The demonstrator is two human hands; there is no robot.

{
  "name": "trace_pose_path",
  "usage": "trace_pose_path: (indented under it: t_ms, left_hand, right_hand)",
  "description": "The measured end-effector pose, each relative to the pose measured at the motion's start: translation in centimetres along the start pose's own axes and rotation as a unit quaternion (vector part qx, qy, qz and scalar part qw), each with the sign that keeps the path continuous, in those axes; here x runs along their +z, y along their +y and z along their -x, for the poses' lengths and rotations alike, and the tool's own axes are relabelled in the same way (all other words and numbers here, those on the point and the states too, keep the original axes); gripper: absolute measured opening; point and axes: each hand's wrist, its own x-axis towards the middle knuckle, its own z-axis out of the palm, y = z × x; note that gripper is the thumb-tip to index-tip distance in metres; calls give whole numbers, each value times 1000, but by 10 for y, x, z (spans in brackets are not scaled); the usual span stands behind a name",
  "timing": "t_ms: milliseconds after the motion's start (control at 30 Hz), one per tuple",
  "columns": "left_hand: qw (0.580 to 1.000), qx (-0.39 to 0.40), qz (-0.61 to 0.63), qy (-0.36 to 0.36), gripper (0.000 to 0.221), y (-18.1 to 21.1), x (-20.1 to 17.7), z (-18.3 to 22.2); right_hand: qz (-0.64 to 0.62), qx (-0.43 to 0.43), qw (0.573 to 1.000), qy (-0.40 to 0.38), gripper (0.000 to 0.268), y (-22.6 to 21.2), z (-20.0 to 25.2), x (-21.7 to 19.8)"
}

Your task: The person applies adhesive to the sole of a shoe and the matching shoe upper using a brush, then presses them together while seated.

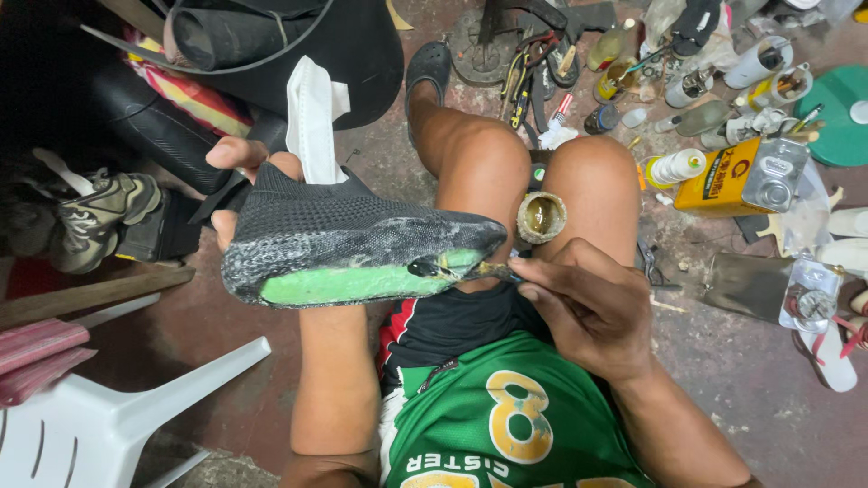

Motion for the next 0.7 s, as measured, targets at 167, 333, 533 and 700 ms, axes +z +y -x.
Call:
trace_pose_path:
  t_ms: [167, 333, 533, 700]
  left_hand:
    - [999, -26, -29, 9, 31, 17, -6, 1]
    - [995, 8, -69, 69, 29, 72, -29, -12]
    - [912, 49, -367, 178, 30, 150, -61, -21]
    - [841, 39, -499, 208, 30, 167, -76, -18]
  right_hand:
    - [7, -17, 1000, 7, 28, 10, 0, 6]
    - [-87, -5, 996, -34, 27, 36, 19, -12]
    - [-466, 169, 853, 165, 41, 85, 40, -21]
    - [-549, 170, 793, 205, 36, 112, 52, -32]
